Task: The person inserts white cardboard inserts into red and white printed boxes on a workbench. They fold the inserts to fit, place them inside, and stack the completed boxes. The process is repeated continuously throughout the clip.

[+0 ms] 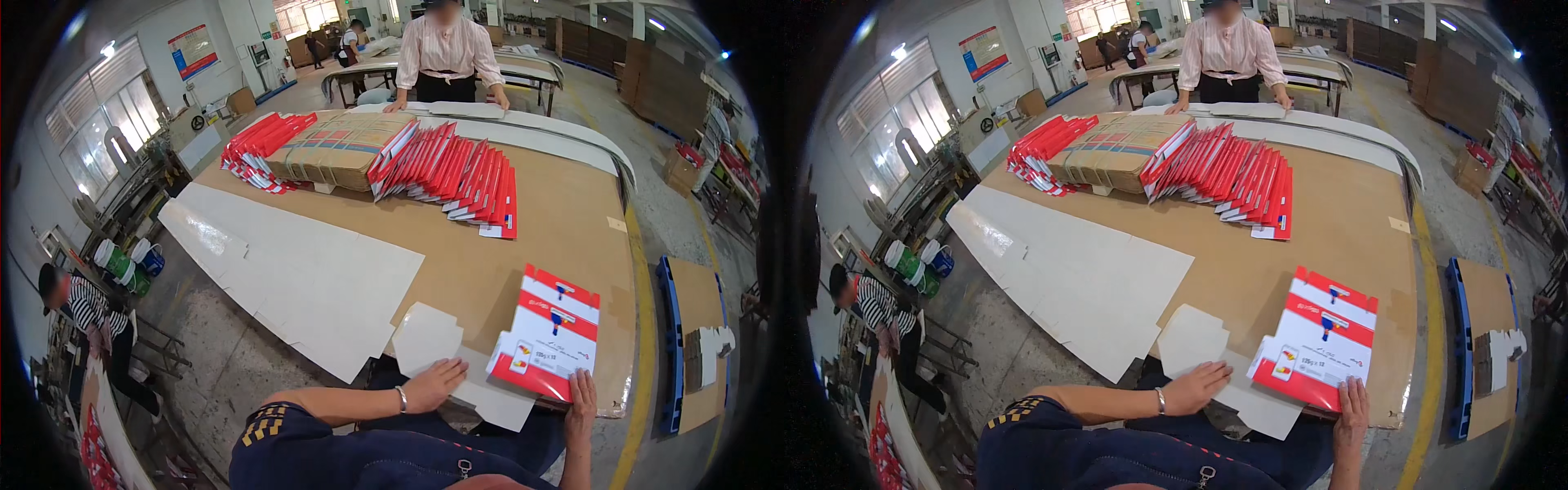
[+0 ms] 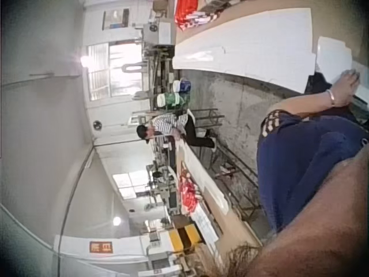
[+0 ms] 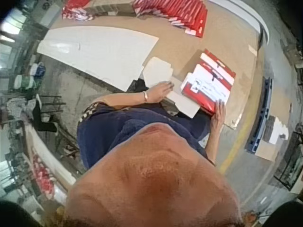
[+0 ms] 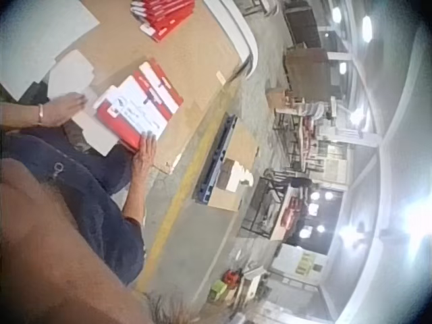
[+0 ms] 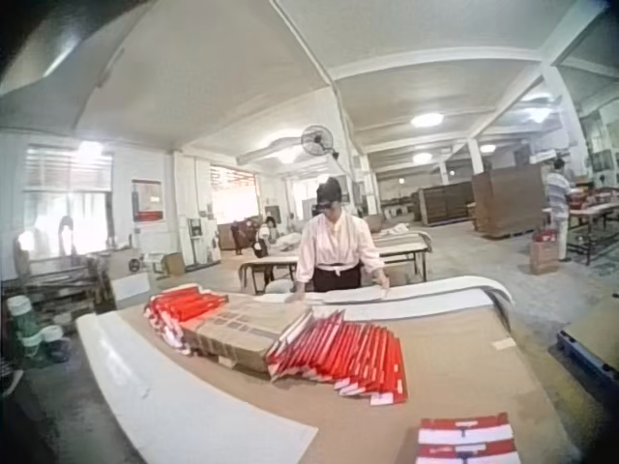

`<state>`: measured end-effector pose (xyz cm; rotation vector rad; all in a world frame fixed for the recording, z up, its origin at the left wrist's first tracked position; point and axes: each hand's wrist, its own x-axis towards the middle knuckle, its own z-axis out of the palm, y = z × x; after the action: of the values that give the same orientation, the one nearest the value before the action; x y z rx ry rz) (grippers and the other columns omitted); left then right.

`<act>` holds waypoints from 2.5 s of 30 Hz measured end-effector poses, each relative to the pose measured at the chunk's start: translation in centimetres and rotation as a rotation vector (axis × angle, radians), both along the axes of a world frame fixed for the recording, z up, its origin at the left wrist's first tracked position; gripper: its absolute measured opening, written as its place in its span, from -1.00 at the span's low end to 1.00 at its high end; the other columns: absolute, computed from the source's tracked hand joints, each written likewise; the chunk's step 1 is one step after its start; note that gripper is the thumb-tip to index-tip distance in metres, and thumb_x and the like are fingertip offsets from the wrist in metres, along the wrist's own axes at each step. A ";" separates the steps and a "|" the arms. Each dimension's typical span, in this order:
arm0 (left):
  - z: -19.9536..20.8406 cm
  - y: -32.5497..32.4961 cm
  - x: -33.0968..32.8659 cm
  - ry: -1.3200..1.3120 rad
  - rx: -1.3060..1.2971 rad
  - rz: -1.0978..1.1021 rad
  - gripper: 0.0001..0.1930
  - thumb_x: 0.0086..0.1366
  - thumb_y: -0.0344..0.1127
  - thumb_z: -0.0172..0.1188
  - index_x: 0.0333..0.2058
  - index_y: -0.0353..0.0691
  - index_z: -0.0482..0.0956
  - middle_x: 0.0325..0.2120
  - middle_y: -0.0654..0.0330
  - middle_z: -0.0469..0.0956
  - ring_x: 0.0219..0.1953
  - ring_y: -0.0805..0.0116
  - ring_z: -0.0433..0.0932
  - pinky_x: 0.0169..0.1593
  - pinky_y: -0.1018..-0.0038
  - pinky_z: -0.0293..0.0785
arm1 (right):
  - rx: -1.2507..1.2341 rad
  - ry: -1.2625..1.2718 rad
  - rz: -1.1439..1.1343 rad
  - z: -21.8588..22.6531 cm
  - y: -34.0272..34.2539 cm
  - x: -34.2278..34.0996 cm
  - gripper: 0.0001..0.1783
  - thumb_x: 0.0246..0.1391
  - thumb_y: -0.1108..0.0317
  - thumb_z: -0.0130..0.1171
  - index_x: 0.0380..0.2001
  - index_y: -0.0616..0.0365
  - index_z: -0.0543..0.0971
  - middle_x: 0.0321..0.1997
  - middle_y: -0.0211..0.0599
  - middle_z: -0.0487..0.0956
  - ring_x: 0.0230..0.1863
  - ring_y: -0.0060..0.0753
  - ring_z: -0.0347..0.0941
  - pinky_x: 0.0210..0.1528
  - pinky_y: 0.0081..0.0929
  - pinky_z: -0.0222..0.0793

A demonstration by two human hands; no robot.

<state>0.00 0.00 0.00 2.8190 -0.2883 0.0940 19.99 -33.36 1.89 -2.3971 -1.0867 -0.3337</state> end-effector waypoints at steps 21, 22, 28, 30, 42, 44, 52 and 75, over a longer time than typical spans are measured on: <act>-1.3 0.3 8.4 0.046 0.091 0.208 -0.06 0.21 0.30 0.06 0.35 -0.27 0.07 0.40 -0.06 -0.04 0.46 -0.02 -0.14 0.38 -0.19 -0.28 | -0.376 0.115 0.135 1.8 6.0 -0.9 -0.26 0.06 0.03 0.18 0.30 0.00 0.31 0.45 -0.18 0.17 0.49 0.03 -0.07 0.47 0.16 -0.32; -0.9 0.3 8.8 0.047 0.080 0.170 -0.03 0.19 0.31 0.08 0.36 -0.29 0.05 0.41 -0.06 -0.06 0.47 -0.02 -0.20 0.37 -0.23 -0.32 | -0.401 0.058 0.184 1.3 7.2 -0.9 -0.27 0.08 -0.05 0.16 0.30 -0.07 0.32 0.44 -0.22 0.20 0.49 0.02 -0.08 0.46 0.20 -0.32; 7.6 2.9 2.0 0.271 0.376 0.018 -0.06 0.05 0.04 0.38 0.32 -0.20 0.15 0.41 0.00 -0.02 0.46 0.04 -0.13 0.38 -0.24 -0.27 | -0.406 0.089 0.159 1.3 6.8 -3.6 -0.20 0.01 -0.11 0.22 0.33 -0.23 0.29 0.46 -0.35 0.18 0.50 -0.05 -0.07 0.46 0.20 -0.31; 6.3 6.0 0.5 0.147 0.415 0.018 -0.18 0.01 -0.16 0.42 0.25 -0.16 0.26 0.34 0.02 0.16 0.42 0.09 0.03 0.39 -0.22 -0.26 | -0.385 0.096 0.130 1.2 7.0 -4.0 -0.18 -0.01 -0.11 0.24 0.33 -0.25 0.29 0.46 -0.36 0.18 0.50 -0.06 -0.07 0.47 0.20 -0.31; -1.0 3.7 5.0 -0.368 -1.607 0.762 -0.30 0.27 -0.44 0.26 0.29 -0.32 0.08 0.13 0.14 0.33 0.10 0.35 0.39 0.04 0.42 0.45 | -0.379 0.106 0.104 0.5 7.5 -3.7 -0.22 0.04 -0.07 0.22 0.34 -0.29 0.28 0.47 -0.41 0.15 0.51 -0.08 -0.10 0.47 0.18 -0.32; -1.3 3.2 5.8 -0.252 -1.449 0.860 -0.44 0.32 -0.43 0.19 0.23 -0.36 0.19 0.06 0.13 0.41 0.03 0.36 0.45 0.01 0.43 0.46 | -0.400 0.100 0.110 0.5 7.4 -3.9 -0.29 0.11 0.01 0.17 0.34 -0.30 0.27 0.47 -0.41 0.16 0.50 -0.09 -0.08 0.47 0.18 -0.29; 0.0 2.1 7.7 -0.314 -0.173 0.063 -0.31 0.21 -0.55 0.02 0.33 -0.38 0.07 0.33 -0.14 0.13 0.36 0.02 0.15 0.31 0.00 0.11 | -0.431 0.036 0.167 2.1 6.9 -2.0 -0.18 0.07 0.64 -0.05 0.38 -0.30 0.20 0.45 -0.39 0.18 0.46 -0.04 0.04 0.41 0.24 -0.10; 0.6 -0.8 8.3 0.117 0.158 0.162 -0.22 0.32 0.22 -0.04 0.40 0.02 0.04 0.44 -0.01 -0.14 0.47 -0.02 -0.20 0.27 -0.40 -0.26 | -0.338 0.129 0.222 0.5 6.9 -3.6 -0.23 0.00 0.34 0.24 0.32 -0.19 0.28 0.45 -0.39 0.19 0.47 -0.13 0.00 0.41 0.36 -0.26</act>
<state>8.33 -0.80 0.61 2.9862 -0.0413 -0.0612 16.40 -26.47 2.38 -2.5058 -1.4257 0.0874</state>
